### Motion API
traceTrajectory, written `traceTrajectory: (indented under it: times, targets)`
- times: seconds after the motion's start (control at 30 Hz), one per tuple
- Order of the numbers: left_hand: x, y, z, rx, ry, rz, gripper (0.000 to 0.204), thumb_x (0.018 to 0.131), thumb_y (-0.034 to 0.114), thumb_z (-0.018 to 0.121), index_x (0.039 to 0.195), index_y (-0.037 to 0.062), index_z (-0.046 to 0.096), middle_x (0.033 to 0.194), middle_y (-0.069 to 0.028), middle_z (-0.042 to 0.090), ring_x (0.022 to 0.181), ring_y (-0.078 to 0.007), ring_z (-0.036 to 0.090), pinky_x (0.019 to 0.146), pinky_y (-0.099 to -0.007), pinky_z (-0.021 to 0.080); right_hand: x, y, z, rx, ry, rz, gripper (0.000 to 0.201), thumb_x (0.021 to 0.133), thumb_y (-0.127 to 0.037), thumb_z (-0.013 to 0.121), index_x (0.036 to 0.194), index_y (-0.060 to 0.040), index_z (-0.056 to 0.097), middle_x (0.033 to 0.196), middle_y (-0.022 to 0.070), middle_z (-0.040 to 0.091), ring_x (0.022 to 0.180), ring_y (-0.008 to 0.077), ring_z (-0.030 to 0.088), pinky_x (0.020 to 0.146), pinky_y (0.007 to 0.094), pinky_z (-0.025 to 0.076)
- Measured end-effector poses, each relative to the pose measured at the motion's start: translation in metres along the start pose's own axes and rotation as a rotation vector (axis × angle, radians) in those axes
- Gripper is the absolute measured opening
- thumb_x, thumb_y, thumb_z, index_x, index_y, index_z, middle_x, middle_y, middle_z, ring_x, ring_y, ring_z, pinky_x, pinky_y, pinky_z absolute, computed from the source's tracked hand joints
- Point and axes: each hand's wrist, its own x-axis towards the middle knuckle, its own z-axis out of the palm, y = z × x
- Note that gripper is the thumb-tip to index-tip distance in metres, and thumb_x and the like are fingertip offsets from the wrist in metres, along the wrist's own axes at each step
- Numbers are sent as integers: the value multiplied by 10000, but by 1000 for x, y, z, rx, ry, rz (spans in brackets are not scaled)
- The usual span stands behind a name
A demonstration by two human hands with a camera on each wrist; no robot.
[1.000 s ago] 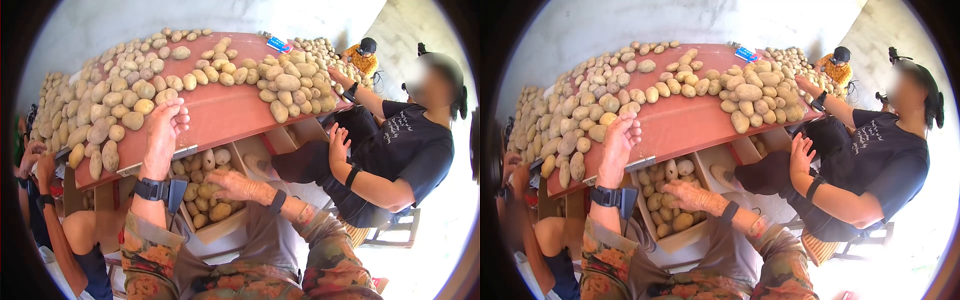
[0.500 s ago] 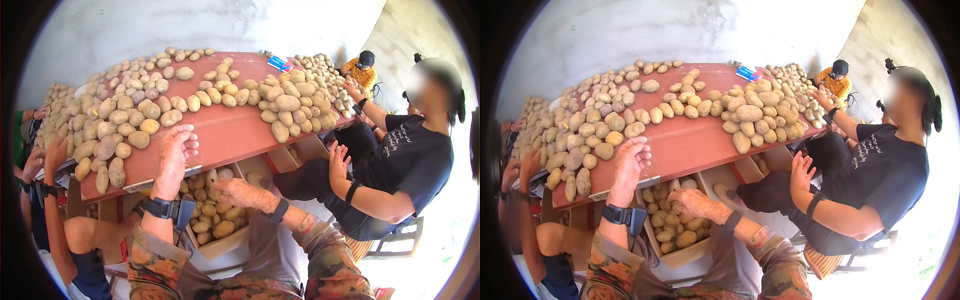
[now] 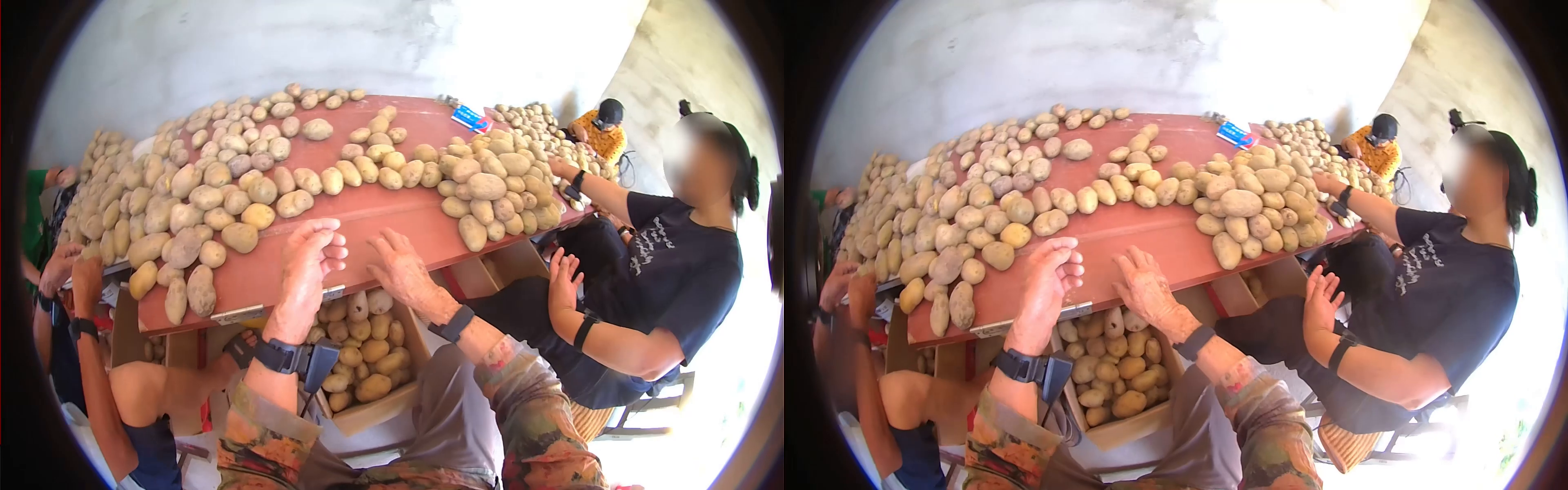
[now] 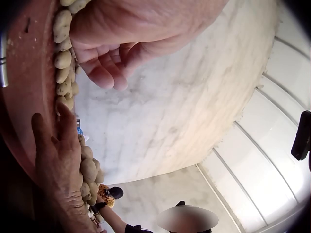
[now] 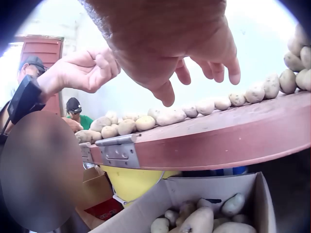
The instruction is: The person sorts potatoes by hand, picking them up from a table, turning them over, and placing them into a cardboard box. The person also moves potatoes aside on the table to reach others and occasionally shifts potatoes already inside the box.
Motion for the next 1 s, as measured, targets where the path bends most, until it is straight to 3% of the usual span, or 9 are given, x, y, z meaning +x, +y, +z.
traceTrajectory:
  times: [0.17,0.27,0.37,0.47,0.67,0.87,1.0]
  targets:
    - [-2,1,3,0,-20,-4,158,915,110,548,1048,42,598,804,-38,630,667,-116,610,569,-248,504,23,40,14,-156,74,112,591,790,-251,680,1309,-73,458,1324,229,414,1234,404,399,1015,510,332]
    - [1,-1,4,9,-17,-17,149,916,113,541,1035,49,602,797,-33,629,656,-110,606,562,-245,500,29,57,24,-182,7,229,552,803,-314,661,1267,-69,490,1297,221,438,1221,390,412,988,508,344]
    - [3,-3,7,16,-2,-33,137,916,102,523,1010,55,610,786,-32,630,642,-103,602,553,-241,499,29,59,16,-128,-321,303,489,826,-365,626,1200,-65,530,1238,210,478,1191,383,429,969,506,351]
    - [1,-2,13,11,-3,-44,137,915,92,520,1011,54,610,787,-35,631,642,-106,603,553,-244,501,23,66,22,-118,-233,229,457,834,-396,605,1146,-66,557,1183,196,508,1164,377,444,963,505,349]
    - [3,-11,18,5,-41,-63,130,916,99,536,1017,57,607,789,-35,631,656,-114,613,556,-248,505,29,74,19,-126,-275,240,516,836,-421,609,1226,-90,539,1208,180,521,1195,362,453,992,481,346]
    - [3,-11,21,31,-27,-73,139,912,104,543,1028,57,604,792,-37,632,661,-116,613,568,-249,506,38,77,15,-148,-343,249,497,832,-398,610,1221,-97,537,1222,173,516,1196,360,446,995,490,342]
    - [4,-13,20,29,-36,-74,142,906,105,546,1024,56,607,791,-41,631,656,-118,612,563,-251,505,44,77,7,-94,-376,261,436,815,-373,624,1135,-80,581,1199,176,534,1182,364,458,979,491,366]
